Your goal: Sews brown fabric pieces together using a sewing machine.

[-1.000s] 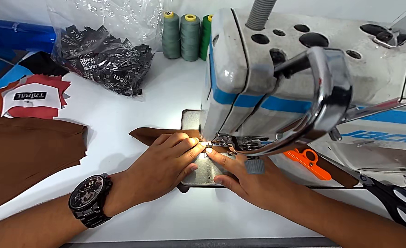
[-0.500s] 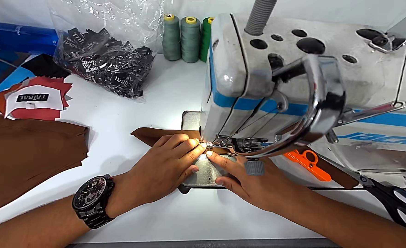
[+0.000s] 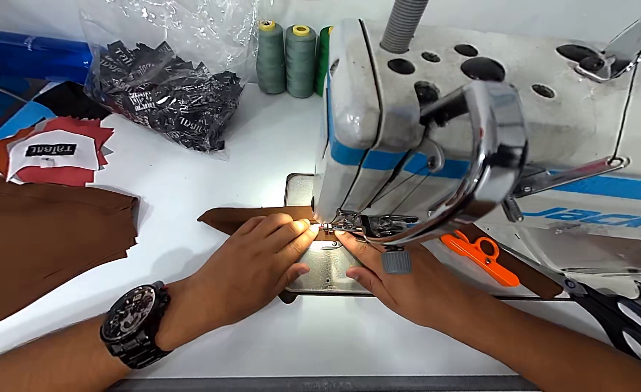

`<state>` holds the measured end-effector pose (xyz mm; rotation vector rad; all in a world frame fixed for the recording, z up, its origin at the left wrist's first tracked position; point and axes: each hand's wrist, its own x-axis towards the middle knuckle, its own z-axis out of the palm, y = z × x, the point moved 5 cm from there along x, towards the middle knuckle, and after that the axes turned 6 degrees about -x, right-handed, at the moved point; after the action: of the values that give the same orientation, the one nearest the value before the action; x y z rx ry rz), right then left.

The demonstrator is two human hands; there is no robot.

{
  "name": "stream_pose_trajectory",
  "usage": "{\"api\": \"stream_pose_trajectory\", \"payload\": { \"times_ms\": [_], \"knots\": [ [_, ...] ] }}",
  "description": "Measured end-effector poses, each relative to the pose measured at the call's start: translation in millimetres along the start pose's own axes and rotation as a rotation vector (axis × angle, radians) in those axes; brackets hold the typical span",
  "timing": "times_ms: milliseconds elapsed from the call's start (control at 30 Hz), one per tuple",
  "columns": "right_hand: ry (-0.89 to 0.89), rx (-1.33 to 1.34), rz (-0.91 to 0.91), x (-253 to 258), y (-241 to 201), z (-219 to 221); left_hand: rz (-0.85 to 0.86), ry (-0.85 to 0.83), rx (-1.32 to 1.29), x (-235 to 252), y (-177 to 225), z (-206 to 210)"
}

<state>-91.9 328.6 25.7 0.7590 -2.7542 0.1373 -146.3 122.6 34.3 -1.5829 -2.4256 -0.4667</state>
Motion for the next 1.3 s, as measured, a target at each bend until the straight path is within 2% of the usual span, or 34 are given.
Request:
{"api": "stream_pose_trajectory", "payload": {
  "times_ms": [233, 400, 533, 1000, 1300],
  "knots": [
    [-0.012, -0.045, -0.016, -12.8, -7.4, -10.5, 0.055, -0.018, -0.012, -3.9, 10.7, 2.4],
    [0.098, -0.045, -0.016, -10.9, -10.6, -16.4, 0.073, -0.001, 0.022, 3.0, 17.4, 6.2],
    [0.009, 0.045, -0.062, -8.2, -13.0, -2.0, 0.056, -0.003, 0.027, 3.1, 16.4, 4.4],
    [-0.058, 0.001, -0.05, -8.6, 1.4, -2.4, 0.031, -0.01, -0.09, -0.4, 8.1, 4.0],
    [-0.025, -0.015, -0.078, -7.9, 12.3, -13.5, 0.035, -0.031, -0.127, 8.9, 6.8, 7.1]
  ]
}}
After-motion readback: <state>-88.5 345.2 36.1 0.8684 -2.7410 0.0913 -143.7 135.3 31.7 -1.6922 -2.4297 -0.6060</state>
